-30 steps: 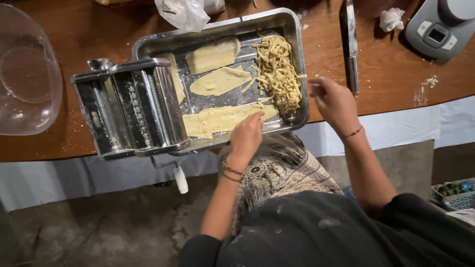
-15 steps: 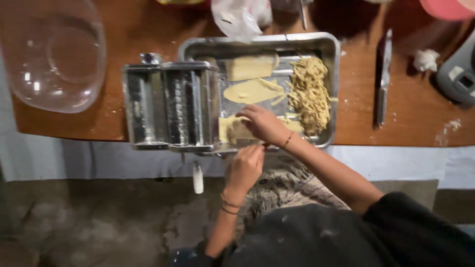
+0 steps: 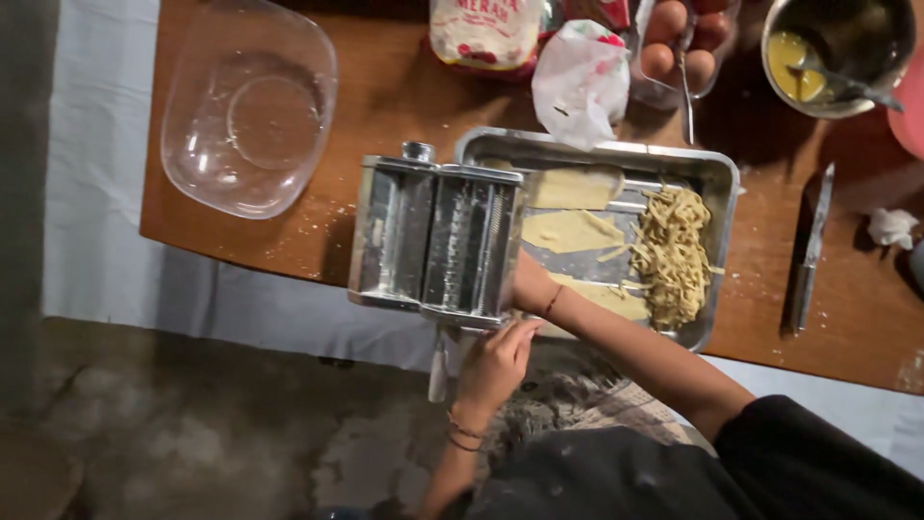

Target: The person feeds dough into a manual pasta machine, cranks the handle to roll and cut it into noodles, and then separates the strands by hand into a metal tray.

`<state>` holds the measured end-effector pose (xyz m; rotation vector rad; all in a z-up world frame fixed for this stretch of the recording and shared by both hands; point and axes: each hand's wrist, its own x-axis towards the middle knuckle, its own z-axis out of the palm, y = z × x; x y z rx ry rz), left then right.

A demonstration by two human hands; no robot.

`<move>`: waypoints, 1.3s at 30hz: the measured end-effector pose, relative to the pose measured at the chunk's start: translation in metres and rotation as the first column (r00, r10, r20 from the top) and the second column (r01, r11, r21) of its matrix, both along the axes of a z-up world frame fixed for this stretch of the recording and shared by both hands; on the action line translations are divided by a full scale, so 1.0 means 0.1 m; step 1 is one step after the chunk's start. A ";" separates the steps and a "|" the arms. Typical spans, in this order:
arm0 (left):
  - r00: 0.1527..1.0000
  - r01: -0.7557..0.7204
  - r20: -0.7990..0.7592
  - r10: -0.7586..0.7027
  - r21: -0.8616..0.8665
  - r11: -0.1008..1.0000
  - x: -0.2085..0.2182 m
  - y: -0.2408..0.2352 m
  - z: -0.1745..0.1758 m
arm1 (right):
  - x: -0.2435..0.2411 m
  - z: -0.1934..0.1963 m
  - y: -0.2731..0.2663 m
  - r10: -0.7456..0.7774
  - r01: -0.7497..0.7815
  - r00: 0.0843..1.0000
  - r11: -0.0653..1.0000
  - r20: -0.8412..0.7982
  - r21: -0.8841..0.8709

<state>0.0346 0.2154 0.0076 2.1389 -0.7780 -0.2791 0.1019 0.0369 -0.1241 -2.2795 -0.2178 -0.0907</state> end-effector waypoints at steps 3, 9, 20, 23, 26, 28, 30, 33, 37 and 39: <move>0.996 -0.045 0.081 0.037 0.102 0.994 -0.06 0.07 -0.21 | -0.02 -0.02 0.00 -0.040 0.048 0.996 0.992 -0.077 0.114; 0.982 -0.130 0.155 0.106 0.154 0.979 0.04 0.12 -0.13 | -0.16 -0.06 -0.05 -0.105 0.183 0.963 0.930 -0.247 0.317; 0.991 -0.096 0.096 0.088 0.089 0.991 0.08 0.27 -0.16 | -0.39 0.08 -0.03 -0.091 0.461 0.826 0.677 -0.556 0.574; 0.991 -0.104 0.094 0.098 0.064 0.993 0.00 0.29 -0.40 | -0.36 0.12 0.03 -0.052 0.531 0.779 0.586 -0.625 0.612; 0.987 -0.145 0.082 0.141 0.046 0.988 0.05 0.22 -0.17 | -0.34 0.63 0.01 0.024 0.615 0.741 0.376 -0.671 0.693; 0.984 -0.173 0.052 0.172 0.021 0.985 0.09 0.17 0.00 | -0.38 0.81 -0.05 0.080 0.659 0.731 0.176 -0.678 0.731; 0.956 -0.242 -0.198 0.219 -0.104 0.965 0.07 0.14 0.00 | -0.52 0.70 -0.20 0.116 0.645 0.747 0.112 -0.654 0.756; 0.825 -0.407 -0.498 0.267 -0.197 0.892 -0.22 -0.06 -0.85 | -0.72 0.55 -0.40 0.057 0.621 0.770 0.160 -0.635 0.768; 0.353 -0.619 -0.925 -0.139 -0.343 0.707 -0.11 -0.44 -0.34 | -0.83 1.14 -0.46 -0.005 0.591 0.792 0.256 -0.610 0.765; 0.348 -0.615 -0.926 -0.149 -0.345 0.709 -0.14 -0.57 -0.41 | -0.90 1.36 -0.50 -0.066 0.571 0.800 0.387 -0.596 0.724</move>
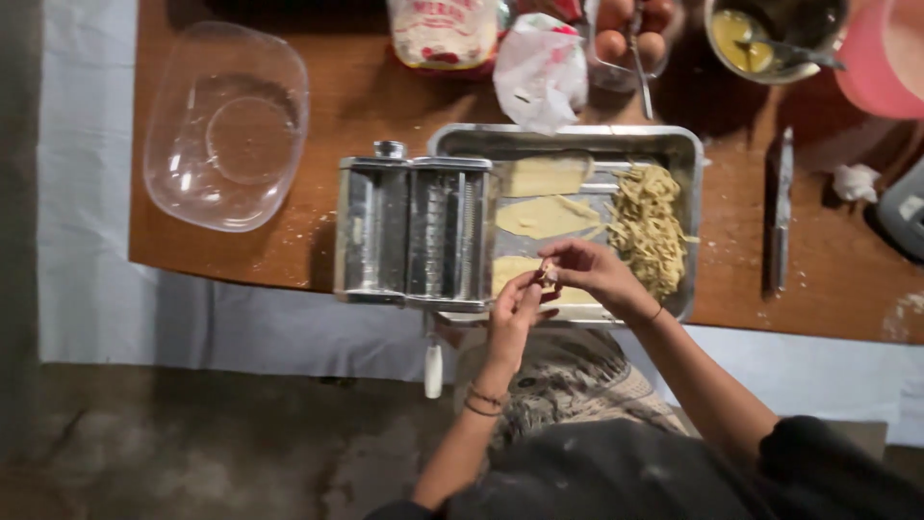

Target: The person feeds dough into a manual pasta machine, cranks the handle to roll and cut it into noodles, and then separates the strands by hand into a metal tray.

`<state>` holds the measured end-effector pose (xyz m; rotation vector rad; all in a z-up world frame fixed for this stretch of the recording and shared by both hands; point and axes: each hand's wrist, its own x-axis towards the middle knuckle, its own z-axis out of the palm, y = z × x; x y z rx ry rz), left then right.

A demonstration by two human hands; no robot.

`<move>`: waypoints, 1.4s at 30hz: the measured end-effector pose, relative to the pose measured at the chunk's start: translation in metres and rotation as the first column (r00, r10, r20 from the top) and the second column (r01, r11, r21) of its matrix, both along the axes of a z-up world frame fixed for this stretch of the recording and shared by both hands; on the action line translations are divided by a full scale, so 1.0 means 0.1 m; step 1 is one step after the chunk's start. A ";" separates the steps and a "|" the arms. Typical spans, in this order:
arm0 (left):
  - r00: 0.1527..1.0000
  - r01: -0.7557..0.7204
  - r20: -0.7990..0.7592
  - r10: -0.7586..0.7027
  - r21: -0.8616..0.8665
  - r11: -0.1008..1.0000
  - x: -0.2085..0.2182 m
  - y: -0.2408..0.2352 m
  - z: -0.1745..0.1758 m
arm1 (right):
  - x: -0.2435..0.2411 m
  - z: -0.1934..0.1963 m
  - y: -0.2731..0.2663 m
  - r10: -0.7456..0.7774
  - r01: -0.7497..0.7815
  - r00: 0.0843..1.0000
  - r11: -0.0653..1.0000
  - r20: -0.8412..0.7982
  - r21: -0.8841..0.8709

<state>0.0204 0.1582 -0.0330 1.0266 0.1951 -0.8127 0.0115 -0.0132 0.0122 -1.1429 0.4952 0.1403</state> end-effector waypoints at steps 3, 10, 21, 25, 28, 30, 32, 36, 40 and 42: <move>0.998 0.047 0.046 -0.049 0.052 0.998 -0.06 -0.19 0.03 | -0.15 0.23 -0.07 -0.051 0.052 0.999 0.992 0.005 -0.111; 0.991 0.070 0.105 -0.078 0.078 0.995 -0.19 -0.61 0.01 | -0.48 0.34 -0.28 -0.117 0.121 0.993 0.927 0.034 -0.355; 0.993 0.046 0.110 -0.048 0.026 0.999 -0.27 -0.98 0.27 | -0.78 0.11 -0.61 -0.381 0.379 0.925 0.919 0.006 -0.107; 0.989 0.081 0.123 -0.086 0.042 0.996 -0.25 -1.02 0.34 | -0.87 0.03 -0.74 -0.381 0.380 0.925 0.924 -0.001 0.040; 0.989 0.079 0.120 -0.081 0.024 0.997 -0.27 -1.03 0.33 | -0.91 0.04 -0.77 -0.361 0.369 0.929 0.923 -0.085 0.109; 0.989 0.075 0.127 -0.079 0.033 0.997 -0.27 -1.05 0.32 | -0.97 -0.05 -0.80 -0.343 0.351 0.936 0.925 -0.073 0.149; 0.988 0.077 0.130 -0.081 0.031 0.997 -0.25 -1.06 0.35 | -0.96 0.03 -0.83 -0.308 0.306 0.951 0.943 -0.007 0.129; 0.985 0.080 0.151 -0.082 0.020 0.997 -0.24 -1.09 0.29 | -0.95 0.13 -0.89 -0.232 0.230 0.969 0.973 0.086 0.027; 0.983 0.085 0.161 -0.087 0.020 0.996 -0.19 -1.09 0.41 | -0.95 0.24 -0.92 -0.227 0.227 0.969 0.974 0.096 0.013; 0.979 0.080 0.183 -0.085 0.036 0.996 -0.17 -1.10 0.42 | -0.98 0.24 -0.95 -0.255 0.259 0.963 0.965 0.090 -0.032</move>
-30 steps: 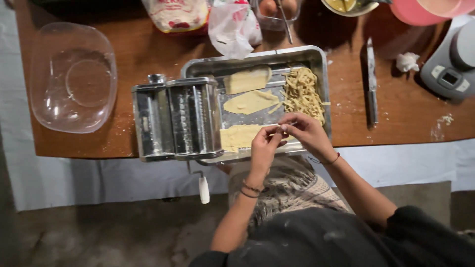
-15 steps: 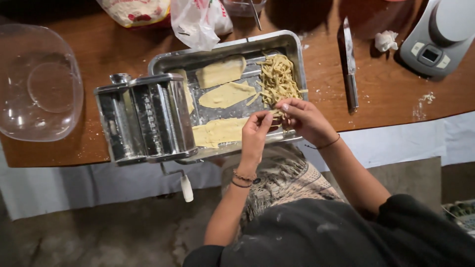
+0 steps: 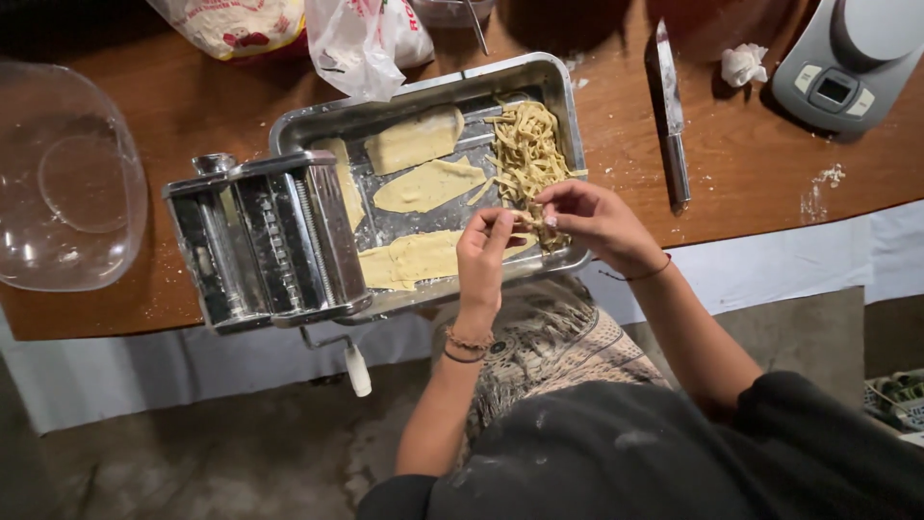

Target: The person feeds dough into a manual pasta machine, cranks the handle to roll and cut it into noodles, and then separates the strands by hand into a metal tray.

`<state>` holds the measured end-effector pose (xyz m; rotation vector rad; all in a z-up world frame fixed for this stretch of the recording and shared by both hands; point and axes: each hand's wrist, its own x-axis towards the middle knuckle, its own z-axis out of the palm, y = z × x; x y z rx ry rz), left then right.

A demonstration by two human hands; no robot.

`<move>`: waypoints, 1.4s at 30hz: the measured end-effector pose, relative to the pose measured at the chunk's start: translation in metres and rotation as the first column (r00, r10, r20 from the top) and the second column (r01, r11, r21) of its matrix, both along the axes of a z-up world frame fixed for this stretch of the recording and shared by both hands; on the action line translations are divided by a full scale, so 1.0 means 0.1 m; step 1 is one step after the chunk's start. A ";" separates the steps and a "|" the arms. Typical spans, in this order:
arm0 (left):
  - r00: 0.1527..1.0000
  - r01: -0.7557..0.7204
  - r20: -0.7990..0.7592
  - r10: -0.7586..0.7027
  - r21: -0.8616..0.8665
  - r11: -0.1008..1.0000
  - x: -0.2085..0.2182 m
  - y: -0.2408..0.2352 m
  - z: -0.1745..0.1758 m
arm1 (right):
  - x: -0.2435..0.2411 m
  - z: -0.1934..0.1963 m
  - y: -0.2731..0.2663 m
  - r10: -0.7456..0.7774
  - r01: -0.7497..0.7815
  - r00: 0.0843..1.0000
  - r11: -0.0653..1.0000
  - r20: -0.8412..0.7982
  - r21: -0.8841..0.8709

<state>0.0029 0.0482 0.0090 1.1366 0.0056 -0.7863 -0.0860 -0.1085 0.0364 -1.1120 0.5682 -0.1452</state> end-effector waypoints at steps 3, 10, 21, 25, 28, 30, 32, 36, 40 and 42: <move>1.000 0.002 0.027 -0.003 0.028 1.000 0.02 -0.02 0.10 | -0.04 -0.04 -0.03 -0.031 0.030 0.999 0.999 -0.017 -0.035; 0.987 0.033 0.149 -0.058 0.163 0.986 0.06 -0.01 0.25 | -0.09 -0.18 -0.15 -0.126 0.126 0.992 0.992 -0.006 0.018; 0.921 0.031 0.360 -0.149 0.314 0.949 0.03 -0.03 0.06 | -0.09 -0.33 -0.23 -0.276 0.265 0.960 0.947 0.041 0.182; 0.926 0.070 0.336 -0.171 0.292 0.954 0.01 -0.04 -0.01 | 0.01 -0.05 -0.20 -0.262 0.255 0.965 0.955 0.029 0.153; 0.992 0.126 0.013 -0.127 0.050 0.991 -0.03 -0.07 -0.13 | 0.10 0.16 -0.09 -0.080 0.088 0.993 0.991 0.083 -0.102; 0.978 0.135 -0.146 -0.148 -0.097 0.986 -0.02 -0.08 -0.20 | 0.07 0.10 -0.05 0.031 -0.021 0.999 0.957 0.030 -0.291; 0.970 0.145 -0.179 -0.166 -0.126 0.982 -0.02 -0.08 -0.20 | 0.04 0.15 0.01 0.035 -0.038 0.999 0.961 -0.014 -0.276; 0.955 0.140 -0.236 -0.180 -0.178 0.974 0.00 -0.07 -0.09 | 0.10 0.36 0.09 0.079 -0.088 0.996 0.975 -0.050 -0.203; 0.957 0.178 -0.195 -0.216 -0.195 0.965 0.00 -0.07 -0.11 | 0.10 0.33 0.09 0.062 -0.074 0.996 0.975 -0.064 -0.210; 0.962 0.169 -0.179 -0.206 -0.203 0.964 0.00 -0.07 -0.09 | 0.08 0.22 0.08 0.032 -0.045 0.997 0.978 -0.067 -0.203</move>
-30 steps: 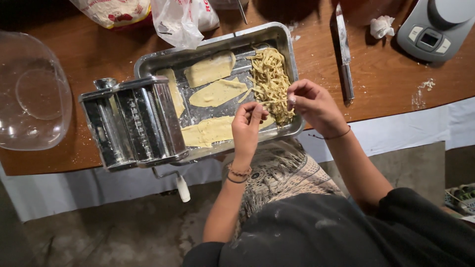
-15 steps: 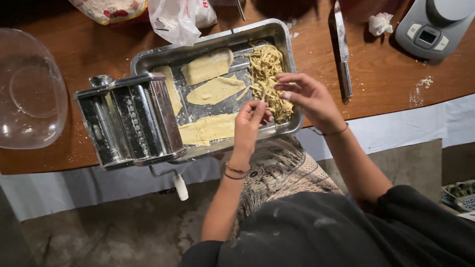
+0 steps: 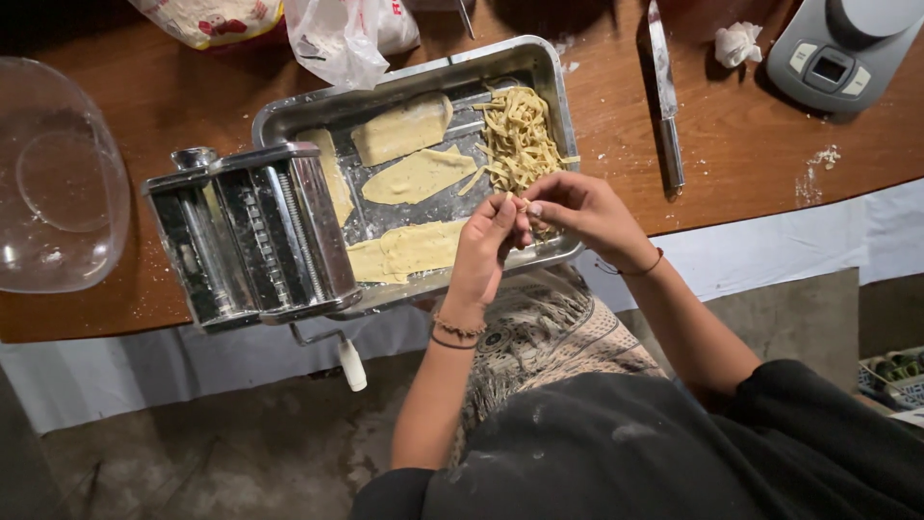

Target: The person feeds dough into a manual pasta machine, cranks the handle to roll and cut it into noodles, and then separates the strands by hand into a metal tray.

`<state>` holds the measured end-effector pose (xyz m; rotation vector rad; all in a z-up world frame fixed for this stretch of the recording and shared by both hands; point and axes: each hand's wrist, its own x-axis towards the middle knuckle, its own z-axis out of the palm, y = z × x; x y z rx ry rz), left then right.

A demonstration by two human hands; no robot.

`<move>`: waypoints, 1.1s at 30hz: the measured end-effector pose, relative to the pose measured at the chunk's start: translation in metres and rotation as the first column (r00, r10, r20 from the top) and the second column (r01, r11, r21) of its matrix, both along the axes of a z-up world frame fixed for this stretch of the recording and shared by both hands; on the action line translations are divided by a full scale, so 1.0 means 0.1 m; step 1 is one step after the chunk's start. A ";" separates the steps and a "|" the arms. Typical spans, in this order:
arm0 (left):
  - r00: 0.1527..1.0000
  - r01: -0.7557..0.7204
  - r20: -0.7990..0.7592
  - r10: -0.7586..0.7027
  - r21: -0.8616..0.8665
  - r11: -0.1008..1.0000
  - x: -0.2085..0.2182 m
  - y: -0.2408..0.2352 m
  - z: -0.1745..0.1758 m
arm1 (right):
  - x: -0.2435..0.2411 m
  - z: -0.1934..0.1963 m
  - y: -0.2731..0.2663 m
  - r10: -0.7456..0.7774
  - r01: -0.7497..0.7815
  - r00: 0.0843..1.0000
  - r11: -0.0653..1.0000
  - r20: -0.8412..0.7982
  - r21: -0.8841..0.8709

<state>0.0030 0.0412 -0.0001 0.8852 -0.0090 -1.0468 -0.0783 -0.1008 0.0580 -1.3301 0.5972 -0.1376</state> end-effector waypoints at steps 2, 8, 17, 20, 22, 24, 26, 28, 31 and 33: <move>1.000 -0.007 0.013 0.006 0.013 1.000 0.00 0.02 -0.01 | -0.01 -0.04 -0.01 -0.012 0.011 1.000 0.999 0.005 0.031; 0.998 -0.019 0.064 0.016 0.042 0.999 0.00 0.05 0.00 | -0.10 -0.34 -0.07 -0.096 0.094 0.995 0.977 0.002 0.192; 0.996 -0.005 0.094 -0.003 0.090 0.996 -0.01 0.07 0.02 | -0.10 -0.29 -0.04 -0.128 0.122 0.992 0.928 -0.006 0.351; 0.999 -0.007 0.041 0.004 0.066 0.998 -0.02 0.07 -0.03 | -0.09 -0.30 -0.02 -0.089 0.081 0.996 0.952 0.013 0.295; 1.000 -0.009 0.002 0.009 0.046 0.999 -0.02 0.07 -0.04 | -0.08 -0.30 0.01 -0.077 0.067 0.997 0.961 0.025 0.267; 1.000 -0.009 0.012 0.009 0.052 0.999 -0.01 0.07 -0.02 | -0.09 -0.34 0.01 -0.063 0.050 0.997 0.967 0.047 0.251; 1.000 -0.005 0.020 0.004 0.057 0.998 -0.01 0.08 0.04 | -0.07 -0.29 0.02 -0.075 0.061 0.996 0.970 0.051 0.234; 1.000 -0.001 0.030 -0.001 0.063 0.998 0.00 0.09 0.07 | -0.04 -0.22 0.03 -0.086 0.072 0.995 0.974 0.057 0.217; 1.000 -0.001 0.001 0.001 0.054 0.999 -0.01 0.10 0.07 | -0.03 -0.18 0.04 -0.080 0.066 0.995 0.976 0.064 0.207; 1.000 0.004 -0.023 -0.003 0.041 0.999 -0.02 0.11 0.05 | -0.05 -0.25 0.02 -0.092 0.070 0.992 0.970 0.085 0.232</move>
